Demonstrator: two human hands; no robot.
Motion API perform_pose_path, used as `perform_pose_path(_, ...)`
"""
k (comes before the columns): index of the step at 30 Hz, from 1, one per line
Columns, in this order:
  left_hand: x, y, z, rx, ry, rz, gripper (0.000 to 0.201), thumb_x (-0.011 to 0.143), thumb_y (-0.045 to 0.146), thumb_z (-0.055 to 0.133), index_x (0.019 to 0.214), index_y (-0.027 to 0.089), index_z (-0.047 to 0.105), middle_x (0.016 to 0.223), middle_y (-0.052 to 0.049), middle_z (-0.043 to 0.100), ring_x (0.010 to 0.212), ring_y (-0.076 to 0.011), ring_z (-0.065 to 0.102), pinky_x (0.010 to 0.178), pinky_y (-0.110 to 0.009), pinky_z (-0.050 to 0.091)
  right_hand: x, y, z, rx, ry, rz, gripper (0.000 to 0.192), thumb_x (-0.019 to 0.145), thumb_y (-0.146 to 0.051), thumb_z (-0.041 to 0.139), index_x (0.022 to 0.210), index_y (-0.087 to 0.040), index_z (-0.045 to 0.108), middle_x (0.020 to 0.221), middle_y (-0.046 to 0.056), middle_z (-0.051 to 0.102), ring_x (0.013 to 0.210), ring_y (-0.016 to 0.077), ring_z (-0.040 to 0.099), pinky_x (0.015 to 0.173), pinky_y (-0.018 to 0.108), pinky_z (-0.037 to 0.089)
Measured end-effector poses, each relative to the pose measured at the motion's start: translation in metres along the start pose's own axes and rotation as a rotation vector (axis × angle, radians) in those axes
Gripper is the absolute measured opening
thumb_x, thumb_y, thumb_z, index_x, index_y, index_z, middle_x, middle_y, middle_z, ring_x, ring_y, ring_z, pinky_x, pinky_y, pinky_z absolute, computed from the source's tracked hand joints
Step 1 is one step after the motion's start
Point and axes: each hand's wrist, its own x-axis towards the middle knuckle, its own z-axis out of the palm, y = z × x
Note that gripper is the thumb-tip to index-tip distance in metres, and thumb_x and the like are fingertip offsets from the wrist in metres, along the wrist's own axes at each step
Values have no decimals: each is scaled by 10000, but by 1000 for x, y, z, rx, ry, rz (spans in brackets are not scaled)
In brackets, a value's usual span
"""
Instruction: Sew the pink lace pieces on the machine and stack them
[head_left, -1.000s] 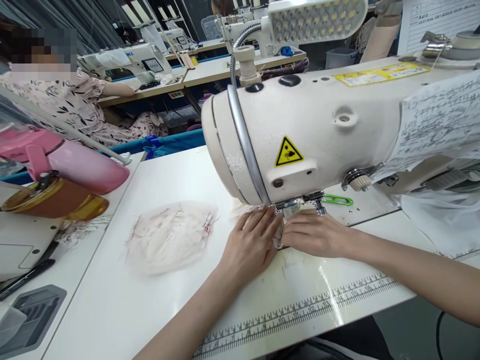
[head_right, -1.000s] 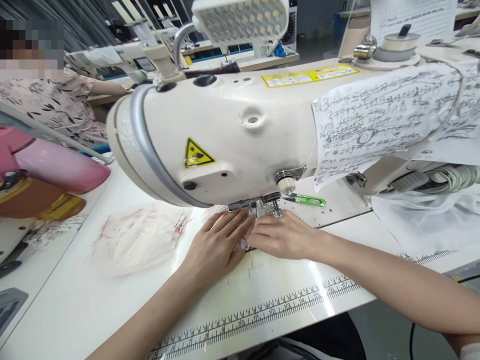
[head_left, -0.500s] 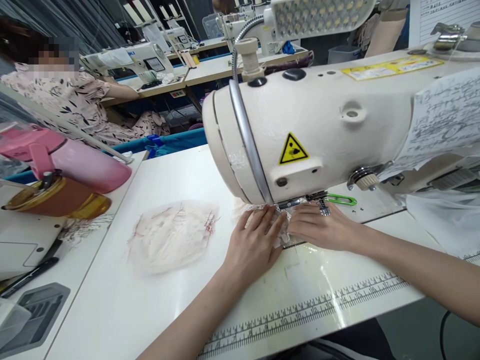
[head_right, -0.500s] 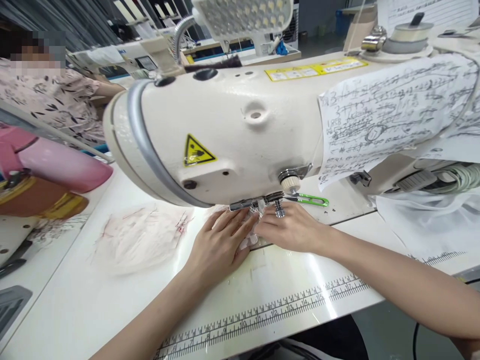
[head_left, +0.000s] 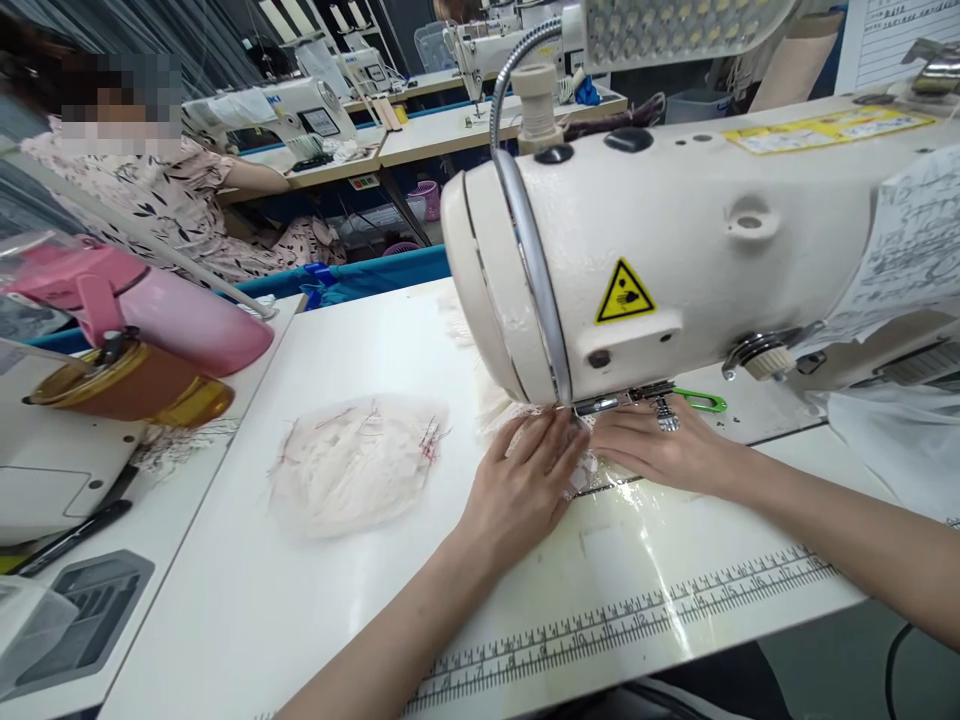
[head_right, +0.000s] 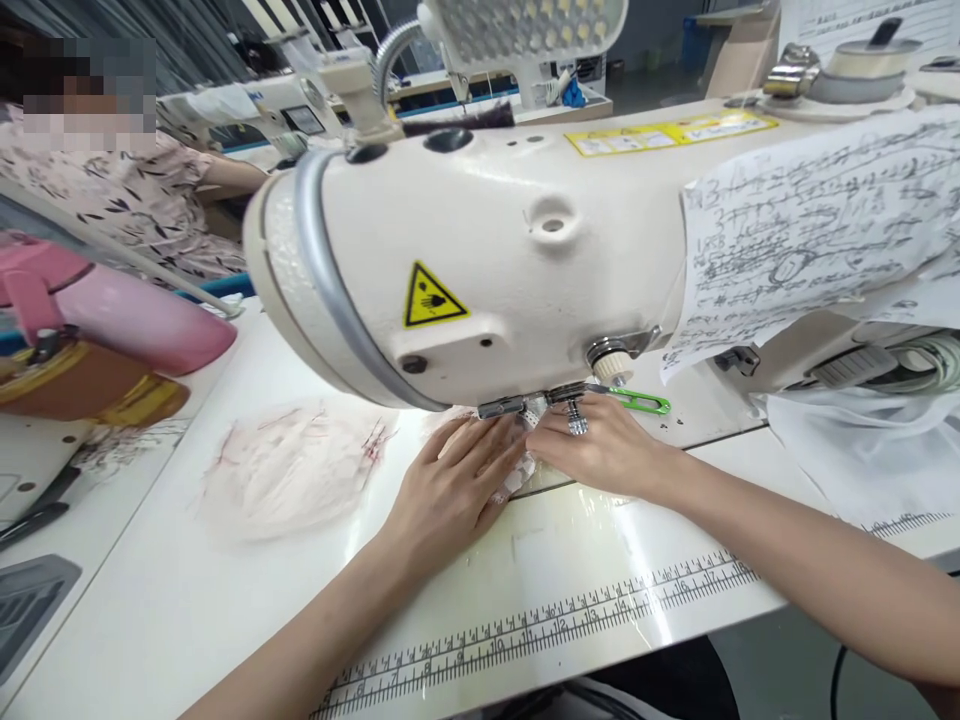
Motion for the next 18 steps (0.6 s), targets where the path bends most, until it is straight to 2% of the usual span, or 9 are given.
perform_pose_path(3,-1,0,1,-1,105,94,266,895,124,483,1116,117,630,1207,-95,654,1130,-212,605,1042,-398,443,-2,-2,4,40,54,-20,185,917,-140,486,812,-220,615,798,-53,695,658,93,549,618,292,363)
perform_pose_path(9,-1,-2,2,8,108,30,181,901,99,471,945,93,647,1085,-106,705,1055,-201,650,1031,-353,468,-6,-7,17,262,-5,-50,206,899,-72,473,833,-193,626,895,-19,709,861,124,614,741,277,437)
perform_pose_path(18,-1,-5,5,27,107,-30,207,914,98,416,971,110,615,1125,-117,689,1030,-194,663,978,-359,507,-3,-13,21,297,-37,43,223,901,-79,478,859,-194,665,860,13,709,894,148,609,783,289,451)
